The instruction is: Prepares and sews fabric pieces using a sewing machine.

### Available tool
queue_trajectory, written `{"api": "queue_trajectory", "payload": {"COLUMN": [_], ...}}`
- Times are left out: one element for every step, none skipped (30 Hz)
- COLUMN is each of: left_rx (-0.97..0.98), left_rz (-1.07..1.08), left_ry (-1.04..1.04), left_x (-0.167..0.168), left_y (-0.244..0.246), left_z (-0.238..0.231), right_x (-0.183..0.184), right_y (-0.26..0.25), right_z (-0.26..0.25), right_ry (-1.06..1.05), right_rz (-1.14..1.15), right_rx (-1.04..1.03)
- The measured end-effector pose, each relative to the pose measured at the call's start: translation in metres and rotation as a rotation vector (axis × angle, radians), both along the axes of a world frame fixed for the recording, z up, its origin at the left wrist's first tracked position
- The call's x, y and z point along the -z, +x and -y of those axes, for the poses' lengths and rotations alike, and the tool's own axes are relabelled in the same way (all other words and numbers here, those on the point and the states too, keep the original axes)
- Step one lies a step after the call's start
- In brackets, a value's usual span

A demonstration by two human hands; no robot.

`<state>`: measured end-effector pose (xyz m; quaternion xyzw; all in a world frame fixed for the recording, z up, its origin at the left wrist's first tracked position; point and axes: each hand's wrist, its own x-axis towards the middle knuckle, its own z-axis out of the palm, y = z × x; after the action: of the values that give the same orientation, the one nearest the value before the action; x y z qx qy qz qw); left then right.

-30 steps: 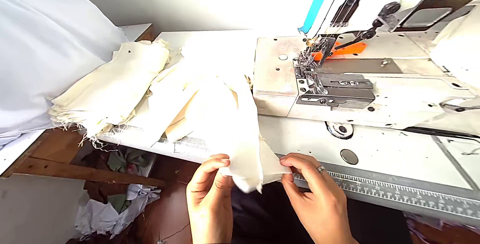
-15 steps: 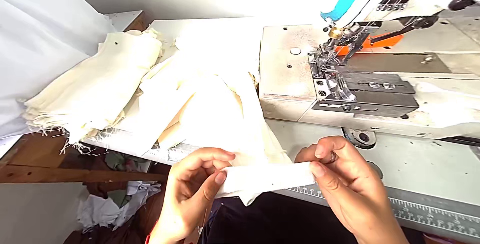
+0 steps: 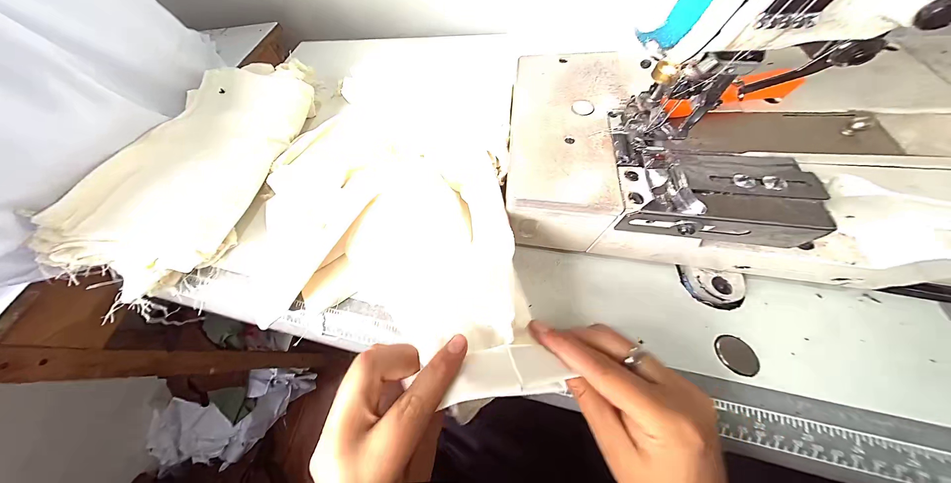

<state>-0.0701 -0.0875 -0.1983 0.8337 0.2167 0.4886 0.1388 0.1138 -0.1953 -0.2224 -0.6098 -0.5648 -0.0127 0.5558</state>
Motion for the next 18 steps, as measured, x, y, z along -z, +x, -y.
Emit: {"api": "queue_trajectory", "payload": {"left_rx": [0.05,0.144,0.251,0.307,0.302,0.262,0.202,0.15,0.113,0.09,0.064,0.037,0.023,0.038,0.079,0.14,0.214,0.27], "left_rz": [0.035,0.093,0.186,0.281,0.316,0.284,0.219,0.152,0.083,0.004,-0.107,-0.224,-0.33,-0.421,-0.475,-0.489,-0.479,-0.479], "left_ry": [-0.028,-0.068,-0.127,-0.182,-0.174,-0.097,0.03,0.159,0.268,0.344,0.374,0.353,0.287,0.178,0.061,-0.032,-0.09,-0.126], "left_x": [-0.002,-0.003,-0.007,-0.014,-0.023,-0.034,-0.045,-0.057,-0.069,-0.079,-0.086,-0.09,-0.093,-0.096,-0.101,-0.104,-0.105,-0.105], "left_y": [0.005,0.012,0.024,0.039,0.055,0.068,0.081,0.094,0.108,0.121,0.134,0.146,0.158,0.168,0.179,0.19,0.201,0.21], "left_z": [-0.005,-0.013,-0.02,-0.022,-0.023,-0.025,-0.028,-0.034,-0.041,-0.05,-0.058,-0.066,-0.073,-0.081,-0.089,-0.099,-0.108,-0.116], "right_x": [-0.003,-0.007,-0.011,-0.016,-0.02,-0.024,-0.027,-0.03,-0.033,-0.036,-0.039,-0.043,-0.046,-0.048,-0.05,-0.052,-0.053,-0.053], "right_y": [-0.003,-0.006,-0.008,-0.01,-0.012,-0.012,-0.011,-0.008,-0.004,0.001,0.006,0.011,0.017,0.022,0.027,0.03,0.033,0.035], "right_z": [-0.001,-0.002,-0.004,-0.005,-0.008,-0.01,-0.012,-0.015,-0.017,-0.019,-0.021,-0.024,-0.026,-0.028,-0.029,-0.029,-0.029,-0.028], "right_ry": [-0.022,-0.045,-0.064,-0.077,-0.08,-0.082,-0.088,-0.097,-0.106,-0.108,-0.098,-0.083,-0.066,-0.05,-0.035,-0.016,0.003,0.017], "right_rz": [-0.006,-0.018,-0.05,-0.101,-0.17,-0.25,-0.336,-0.431,-0.528,-0.614,-0.677,-0.711,-0.723,-0.724,-0.72,-0.712,-0.705,-0.699], "right_rx": [0.002,0.012,0.017,0.012,-0.002,-0.022,-0.045,-0.069,-0.098,-0.13,-0.15,-0.152,-0.142,-0.124,-0.1,-0.072,-0.039,-0.009]}}
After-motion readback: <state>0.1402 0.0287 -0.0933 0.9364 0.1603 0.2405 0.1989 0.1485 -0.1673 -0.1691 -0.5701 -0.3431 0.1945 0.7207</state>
